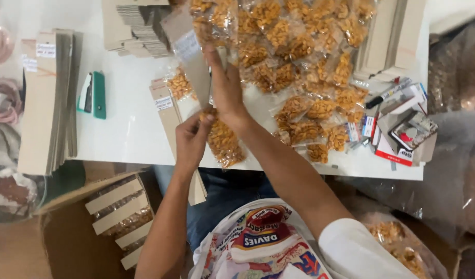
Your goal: The person repeatedly picks small clear bags of snacks from a table, places them into paper sleeves, and uses a handheld stapler to seal the sleeves. Finished packages are placed into a cardboard box. The person continues this cycle throughout the clip.
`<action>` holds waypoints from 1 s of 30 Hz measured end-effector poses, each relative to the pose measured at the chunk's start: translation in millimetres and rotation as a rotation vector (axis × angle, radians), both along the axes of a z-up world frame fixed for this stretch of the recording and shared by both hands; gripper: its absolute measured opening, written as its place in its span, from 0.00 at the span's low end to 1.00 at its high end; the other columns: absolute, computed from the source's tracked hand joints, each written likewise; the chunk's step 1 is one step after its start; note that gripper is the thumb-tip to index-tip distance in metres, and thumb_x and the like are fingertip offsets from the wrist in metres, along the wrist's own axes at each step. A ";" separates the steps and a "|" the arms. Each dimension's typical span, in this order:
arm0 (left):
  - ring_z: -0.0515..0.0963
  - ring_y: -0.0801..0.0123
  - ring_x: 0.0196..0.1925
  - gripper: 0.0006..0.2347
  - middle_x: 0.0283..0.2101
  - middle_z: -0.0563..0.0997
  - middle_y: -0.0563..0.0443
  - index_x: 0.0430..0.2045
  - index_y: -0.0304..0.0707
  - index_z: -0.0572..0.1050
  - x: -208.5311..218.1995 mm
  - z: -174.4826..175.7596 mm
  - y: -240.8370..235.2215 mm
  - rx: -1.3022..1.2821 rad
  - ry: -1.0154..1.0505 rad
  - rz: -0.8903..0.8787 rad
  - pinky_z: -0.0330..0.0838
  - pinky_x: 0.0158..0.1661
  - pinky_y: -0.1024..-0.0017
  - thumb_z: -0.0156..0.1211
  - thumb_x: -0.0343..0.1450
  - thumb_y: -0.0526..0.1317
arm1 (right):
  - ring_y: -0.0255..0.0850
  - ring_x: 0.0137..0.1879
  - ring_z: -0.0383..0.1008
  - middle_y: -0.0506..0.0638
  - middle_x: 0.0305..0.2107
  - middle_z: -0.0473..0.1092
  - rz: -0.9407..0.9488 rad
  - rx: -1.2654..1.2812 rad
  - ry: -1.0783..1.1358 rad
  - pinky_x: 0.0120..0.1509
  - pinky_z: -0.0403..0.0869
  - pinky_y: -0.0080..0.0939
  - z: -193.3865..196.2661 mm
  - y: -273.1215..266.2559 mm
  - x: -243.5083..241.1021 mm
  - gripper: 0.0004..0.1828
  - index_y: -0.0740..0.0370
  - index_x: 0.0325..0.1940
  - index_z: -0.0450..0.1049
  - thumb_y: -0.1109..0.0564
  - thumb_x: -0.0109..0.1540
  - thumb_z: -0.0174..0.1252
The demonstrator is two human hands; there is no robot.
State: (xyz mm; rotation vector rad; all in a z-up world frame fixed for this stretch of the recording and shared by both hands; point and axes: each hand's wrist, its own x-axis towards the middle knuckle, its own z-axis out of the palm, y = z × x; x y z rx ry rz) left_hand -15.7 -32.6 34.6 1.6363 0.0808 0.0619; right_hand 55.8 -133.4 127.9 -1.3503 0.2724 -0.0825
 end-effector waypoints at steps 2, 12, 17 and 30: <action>0.63 0.81 0.30 0.15 0.26 0.70 0.62 0.51 0.35 0.81 -3.1 2.1 3.8 0.121 0.073 -0.080 0.61 0.32 0.76 0.59 0.75 0.44 | 0.31 0.21 0.57 0.38 0.16 0.52 0.155 -0.030 -0.053 0.24 0.54 0.34 -26.6 -9.1 14.6 0.33 0.52 0.30 0.64 0.20 0.56 0.44; 0.72 0.78 0.31 0.05 0.28 0.76 0.57 0.40 0.39 0.78 -0.5 6.4 1.4 -0.250 0.196 0.213 0.67 0.32 0.81 0.60 0.75 0.40 | 0.46 0.40 0.77 0.46 0.33 0.74 -0.027 -1.767 -0.555 0.46 0.71 0.57 -151.1 -120.1 46.6 0.18 0.42 0.43 0.78 0.53 0.50 0.69; 0.81 0.61 0.53 0.20 0.51 0.79 0.42 0.60 0.38 0.71 20.6 -47.1 11.5 -0.512 0.351 0.231 0.78 0.51 0.63 0.59 0.75 0.46 | 0.42 0.30 0.79 0.50 0.23 0.74 0.357 -0.082 -0.186 0.32 0.73 0.37 -50.3 -112.3 24.7 0.06 0.57 0.34 0.77 0.56 0.58 0.67; 0.72 0.80 0.37 0.11 0.30 0.73 0.62 0.34 0.43 0.79 6.9 19.5 0.5 -0.265 0.164 0.048 0.70 0.44 0.77 0.50 0.80 0.45 | 0.48 0.49 0.82 0.47 0.35 0.80 0.625 -0.868 -0.021 0.51 0.77 0.47 -43.0 -57.2 27.2 0.18 0.46 0.46 0.78 0.38 0.59 0.67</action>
